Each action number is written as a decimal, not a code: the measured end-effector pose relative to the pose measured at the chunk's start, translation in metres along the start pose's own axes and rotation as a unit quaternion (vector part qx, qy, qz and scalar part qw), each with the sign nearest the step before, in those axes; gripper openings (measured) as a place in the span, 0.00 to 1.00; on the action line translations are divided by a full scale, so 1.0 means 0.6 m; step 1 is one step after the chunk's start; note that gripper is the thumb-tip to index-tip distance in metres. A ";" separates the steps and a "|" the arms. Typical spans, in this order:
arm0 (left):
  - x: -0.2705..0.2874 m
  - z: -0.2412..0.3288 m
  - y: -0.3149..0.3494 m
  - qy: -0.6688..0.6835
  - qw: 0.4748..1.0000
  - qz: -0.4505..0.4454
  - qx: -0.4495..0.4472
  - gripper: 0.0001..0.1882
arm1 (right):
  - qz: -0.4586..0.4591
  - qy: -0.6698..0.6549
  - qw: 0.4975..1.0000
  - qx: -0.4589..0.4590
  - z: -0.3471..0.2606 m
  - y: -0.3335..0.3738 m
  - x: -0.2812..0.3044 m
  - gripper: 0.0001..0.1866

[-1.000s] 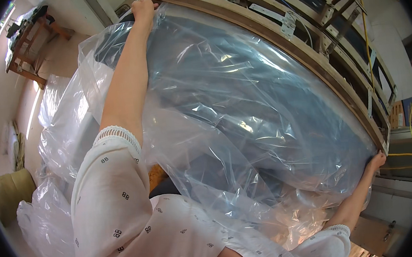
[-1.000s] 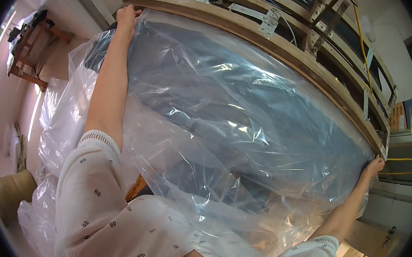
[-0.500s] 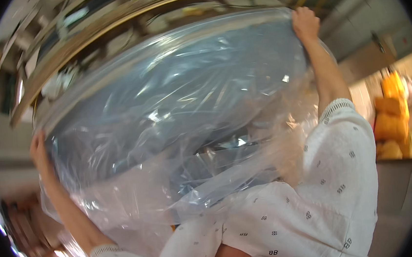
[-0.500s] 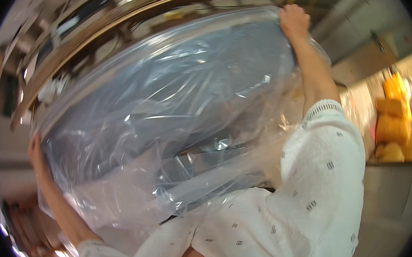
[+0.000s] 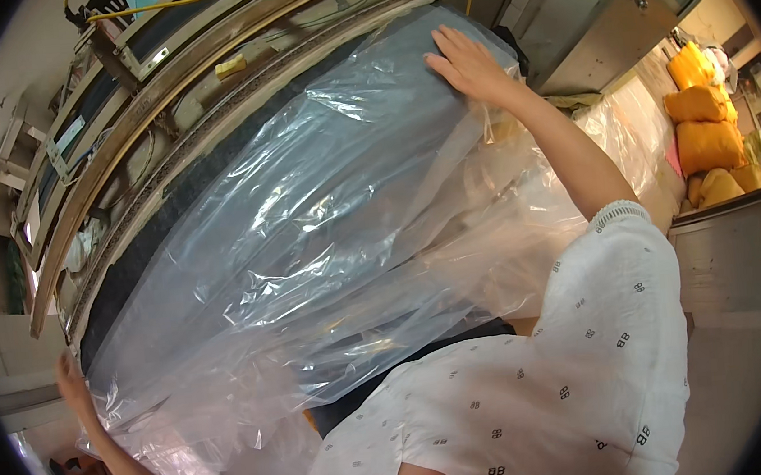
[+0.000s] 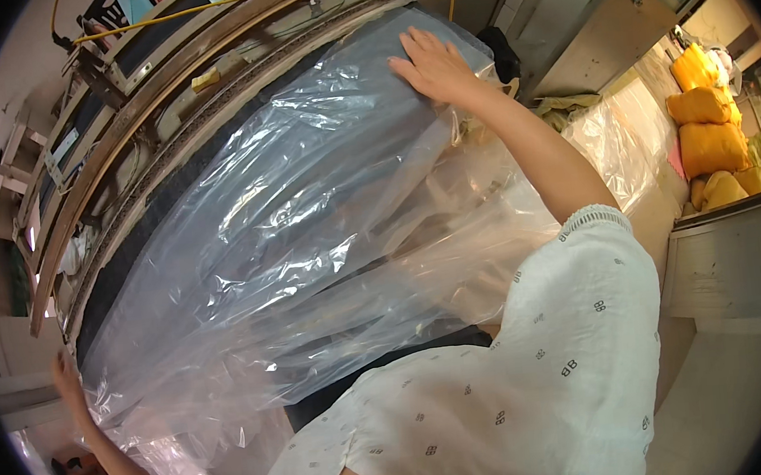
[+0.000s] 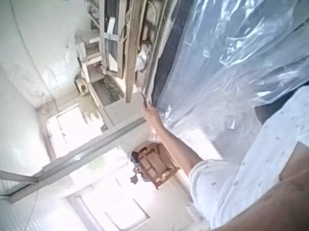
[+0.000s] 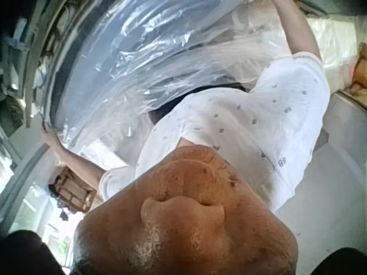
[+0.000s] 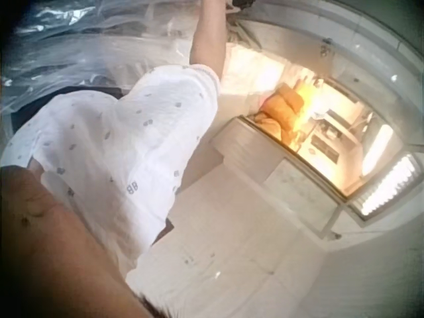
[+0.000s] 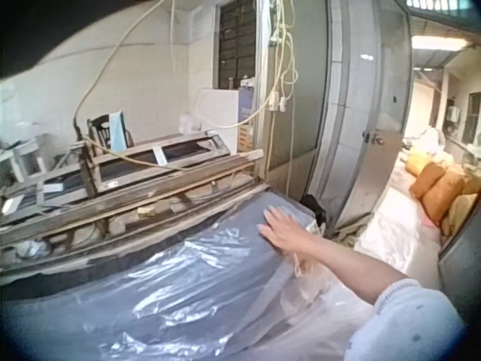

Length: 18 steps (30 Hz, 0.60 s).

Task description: Covering a large foam component with a clear plastic sheet on a workbench.

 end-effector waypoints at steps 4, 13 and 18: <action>-0.051 0.533 0.110 0.246 0.943 -0.123 -0.185 0.12 | -0.044 -0.013 0.998 -0.052 0.054 -0.055 -0.024 0.35; -0.023 0.345 0.236 0.305 0.942 0.115 -0.073 0.04 | 0.014 -0.037 0.988 0.148 -0.101 0.002 -0.021 0.30; 0.113 0.332 0.355 0.147 0.970 0.170 -0.091 0.07 | 0.038 -0.086 0.962 0.257 -0.170 0.021 0.015 0.21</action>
Point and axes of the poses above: each hand's wrist, its own y-axis away from the middle knuckle, its own x-axis out of the back of the hand, z = x × y, the point moved 8 cm from there along -y, towards the middle knuckle, and after that the axes turned 1 degree about z, right-handed, at the moved point
